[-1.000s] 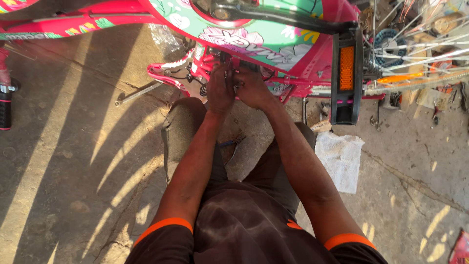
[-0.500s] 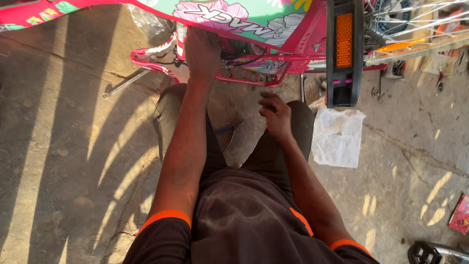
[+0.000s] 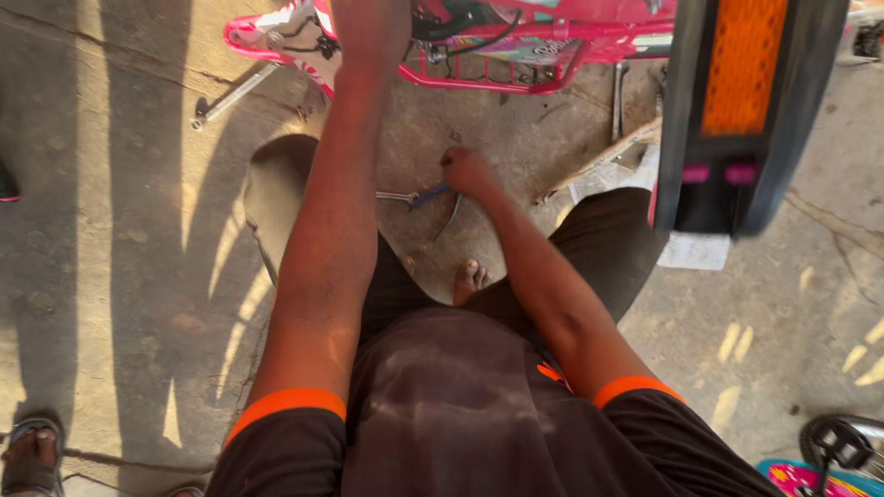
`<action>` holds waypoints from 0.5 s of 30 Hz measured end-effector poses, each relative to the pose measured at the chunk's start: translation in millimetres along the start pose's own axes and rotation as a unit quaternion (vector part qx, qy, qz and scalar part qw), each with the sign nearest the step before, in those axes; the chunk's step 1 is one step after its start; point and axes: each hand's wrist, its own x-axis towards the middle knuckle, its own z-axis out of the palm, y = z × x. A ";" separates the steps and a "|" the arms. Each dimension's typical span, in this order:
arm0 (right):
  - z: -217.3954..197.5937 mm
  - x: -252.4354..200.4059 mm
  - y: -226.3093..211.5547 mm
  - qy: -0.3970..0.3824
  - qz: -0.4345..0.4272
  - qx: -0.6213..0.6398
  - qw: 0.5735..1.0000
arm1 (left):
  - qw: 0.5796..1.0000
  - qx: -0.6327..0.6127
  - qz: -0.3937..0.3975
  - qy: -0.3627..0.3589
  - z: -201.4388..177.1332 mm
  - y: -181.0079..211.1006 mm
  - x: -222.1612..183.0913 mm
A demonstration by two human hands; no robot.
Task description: The person repairs a bicycle by working on the bottom bracket area and internal components using pliers and a wrench.
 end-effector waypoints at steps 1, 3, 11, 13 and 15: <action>23.4 3.2 -6.1 -0.028 0.025 -0.004 0.999 | 1.000 -0.018 -0.008 -0.001 1.7 -2.8 2.5; 53.8 4.4 -28.4 -0.106 -0.116 -0.074 0.985 | 0.998 -0.044 -0.036 0.013 4.0 -4.7 7.0; 69.1 -1.3 -118.0 -0.270 -0.029 -0.013 0.962 | 0.992 -0.021 -0.059 0.110 9.7 -2.3 9.2; 69.3 12.0 -133.9 -0.241 -0.038 0.001 0.970 | 0.996 -0.024 -0.076 0.046 0.5 3.6 9.9; 69.5 42.8 -146.2 -0.192 -0.051 0.013 0.980 | 0.998 -0.003 -0.033 0.055 -12.0 9.0 19.9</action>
